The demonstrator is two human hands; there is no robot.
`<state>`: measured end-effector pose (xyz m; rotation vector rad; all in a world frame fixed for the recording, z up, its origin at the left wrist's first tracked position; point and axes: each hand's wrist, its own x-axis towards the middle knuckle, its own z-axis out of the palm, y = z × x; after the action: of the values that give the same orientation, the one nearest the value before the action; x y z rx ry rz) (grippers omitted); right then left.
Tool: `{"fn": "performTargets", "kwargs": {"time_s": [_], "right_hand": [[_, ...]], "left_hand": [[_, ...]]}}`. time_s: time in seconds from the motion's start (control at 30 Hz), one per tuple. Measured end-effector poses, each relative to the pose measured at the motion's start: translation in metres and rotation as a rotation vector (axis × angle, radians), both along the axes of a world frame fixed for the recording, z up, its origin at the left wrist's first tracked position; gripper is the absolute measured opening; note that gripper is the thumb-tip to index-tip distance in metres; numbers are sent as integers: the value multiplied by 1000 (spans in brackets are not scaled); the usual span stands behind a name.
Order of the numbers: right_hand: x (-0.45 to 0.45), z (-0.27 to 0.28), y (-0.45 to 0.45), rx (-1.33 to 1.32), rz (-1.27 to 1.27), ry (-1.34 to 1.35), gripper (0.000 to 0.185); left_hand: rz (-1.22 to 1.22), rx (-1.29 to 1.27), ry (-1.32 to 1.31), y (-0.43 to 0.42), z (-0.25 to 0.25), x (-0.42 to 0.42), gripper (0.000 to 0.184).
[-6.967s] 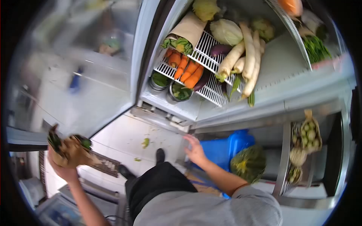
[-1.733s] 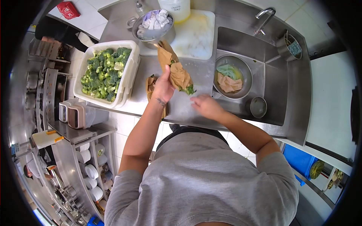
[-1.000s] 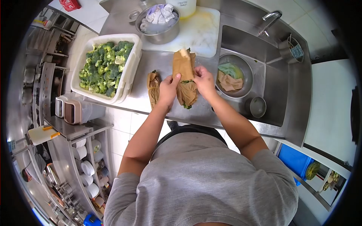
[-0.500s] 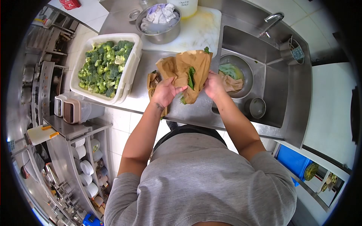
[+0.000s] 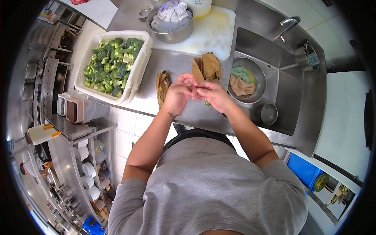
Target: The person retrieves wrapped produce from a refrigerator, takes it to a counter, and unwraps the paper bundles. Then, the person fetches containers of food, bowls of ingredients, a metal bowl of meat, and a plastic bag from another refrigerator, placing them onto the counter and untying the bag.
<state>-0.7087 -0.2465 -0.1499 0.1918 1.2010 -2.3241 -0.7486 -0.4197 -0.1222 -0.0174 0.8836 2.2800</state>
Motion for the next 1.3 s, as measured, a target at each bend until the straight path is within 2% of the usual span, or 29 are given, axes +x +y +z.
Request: {"fn": "performTargets", "kwargs": {"time_s": [0.03, 0.13, 0.23, 0.33, 0.37, 0.43, 0.47, 0.5, 0.53, 0.6, 0.63, 0.67, 0.73, 0.77, 0.83, 0.87, 0.9, 0.93, 0.97, 1.07, 1.17, 1.27, 1.3], "right_hand": [[2, -2, 1, 39, 29, -5, 24], [7, -13, 6, -80, 9, -7, 21], [0, 2, 6, -642, -85, 94, 30], [-8, 35, -11, -394, -196, 151, 44], [-16, 34, -21, -70, -188, 160, 65], [-26, 28, -33, 440, -249, 503, 78], [-32, 23, -37, 696, -276, 677, 84], [-36, 12, -36, 662, -297, 627, 96], [-40, 1, -32, 690, -295, 631, 96], [-49, -13, -25, 745, -290, 641, 95], [-46, -12, -30, 701, -278, 603, 79], [-44, -11, -37, 760, -181, 606, 72], [-39, -13, -58, 880, 13, 602, 60], [-37, -22, -71, 936, 0, 697, 52], [-39, -43, -96, 1051, -34, 897, 37], [-44, -49, -102, 999, -29, 814, 32], [-49, -46, -107, 947, -22, 730, 28], [-52, -44, -110, 894, -14, 644, 24], [-54, -41, -110, 897, -41, 670, 18], [-56, -25, -107, 906, -39, 792, 17], [-59, -24, -105, 894, 26, 688, 14], [-63, -24, -99, 967, 70, 882, 12], [-62, -16, -96, 969, 114, 860, 12]], "left_hand": [[-63, 18, -67, -6, 3, 0, 45], [-61, 65, -135, -16, -11, 3, 38], [52, 45, -328, -16, -33, 10, 38], [-126, 130, -410, 5, -42, 25, 32], [-160, 197, -390, 12, -53, 30, 34], [-228, 330, -345, 21, -59, 37, 38], [-131, 145, -344, 20, -62, 38, 40], [-32, -40, -341, 20, -38, 38, 43], [69, -225, -335, 17, -23, 38, 45], [311, -839, 244, -10, -35, 37, 55], [445, -1168, 549, -28, -35, 35, 58], [572, -1491, 865, -42, -36, 34, 62], [305, -1841, 622, -62, -63, 35, 63], [163, -1995, 483, -68, -77, 36, 63], [74, -1769, 338, -72, -69, 27, 59], [33, -1652, 272, -72, -66, 23, 57], [191, -1607, 402, -69, -62, 27, 50], [179, -1603, 406, -69, -58, 26, 50], [168, -1600, 409, -71, -53, 24, 50], [156, -1610, 499, -79, -46, 25, 48], [145, -1625, 531, -81, -24, 26, 45], [113, -1654, 567, -80, -16, 29, 45], [99, -1652, 594, -79, -16, 28, 45]]}}
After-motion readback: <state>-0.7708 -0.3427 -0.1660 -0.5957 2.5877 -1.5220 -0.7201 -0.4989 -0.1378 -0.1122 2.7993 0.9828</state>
